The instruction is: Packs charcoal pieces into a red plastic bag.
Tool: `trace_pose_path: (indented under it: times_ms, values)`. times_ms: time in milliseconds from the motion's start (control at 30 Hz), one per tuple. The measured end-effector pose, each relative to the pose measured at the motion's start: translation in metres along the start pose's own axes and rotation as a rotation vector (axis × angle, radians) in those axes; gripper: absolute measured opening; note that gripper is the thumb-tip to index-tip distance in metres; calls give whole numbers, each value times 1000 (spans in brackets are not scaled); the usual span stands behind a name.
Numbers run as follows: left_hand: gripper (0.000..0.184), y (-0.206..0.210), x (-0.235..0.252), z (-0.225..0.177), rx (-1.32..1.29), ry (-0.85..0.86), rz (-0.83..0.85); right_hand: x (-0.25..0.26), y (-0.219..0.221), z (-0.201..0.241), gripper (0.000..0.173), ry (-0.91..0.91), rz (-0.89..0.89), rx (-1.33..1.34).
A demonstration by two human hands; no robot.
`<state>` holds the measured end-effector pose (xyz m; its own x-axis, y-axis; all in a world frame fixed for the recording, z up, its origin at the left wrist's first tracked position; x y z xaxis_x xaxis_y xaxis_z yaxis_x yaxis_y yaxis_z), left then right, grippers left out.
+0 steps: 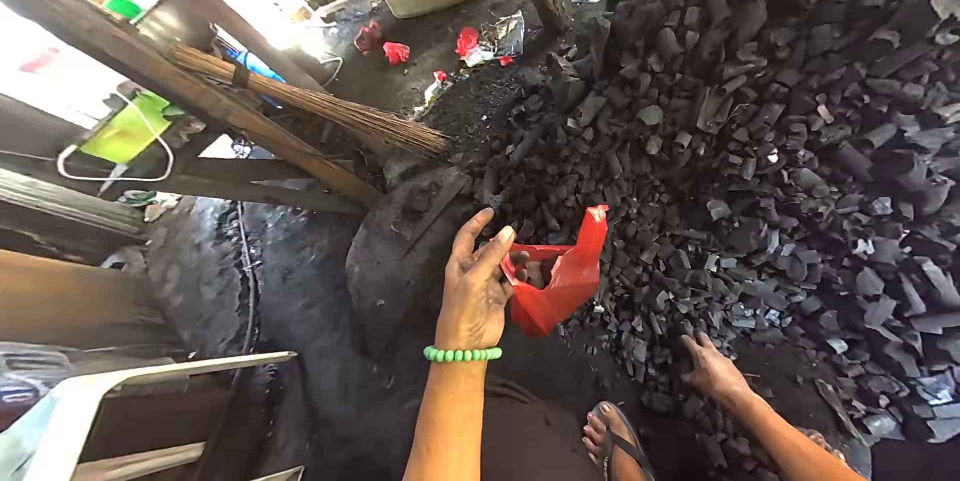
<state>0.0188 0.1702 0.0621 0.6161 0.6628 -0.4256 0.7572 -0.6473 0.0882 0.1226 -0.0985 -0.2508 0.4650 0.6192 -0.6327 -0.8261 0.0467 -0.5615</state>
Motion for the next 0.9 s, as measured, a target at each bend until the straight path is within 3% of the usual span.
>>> trace_pose_path:
  times_ms: [100,200,300,433,500,600,733,800,900]
  values:
    - [42,8,-1,3,-16,-12,18,-3,-25,-1,74,-111,-111,187]
    - [48,17,-5,12,71,-18,126,-23,-70,19,61,-366,-462,483]
    - [55,35,-10,22,97,-39,261,-64,-120,77,61,-617,-794,685]
    - [59,48,-18,30,185,-27,406,-98,-142,148,57,-994,-1194,539]
    - [58,54,-21,31,140,-24,447,-91,-127,161,50,-1100,-1242,351]
    - [55,64,-29,30,42,-21,470,-75,-94,146,38,-1091,-955,17]
    - [58,78,-40,31,82,-38,544,-91,-98,127,44,-694,-285,-317]
    - [59,88,-45,37,130,-62,605,-105,-110,131,41,-479,-112,-405]
    - [65,100,-50,46,236,-81,693,-114,-116,138,35,-288,5,-415]
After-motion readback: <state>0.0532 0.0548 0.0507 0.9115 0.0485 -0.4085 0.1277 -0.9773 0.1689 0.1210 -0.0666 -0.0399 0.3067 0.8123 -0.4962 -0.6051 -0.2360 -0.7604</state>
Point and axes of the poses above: each hand's wrist, its own x-axis towards the middle knuckle, its own y-axis out of the palm, z = x × y, the point moved 1 cm from there along x, towards the middle knuckle, and after that the axes turned 12 degrees about -y, right-handed, at the moved point
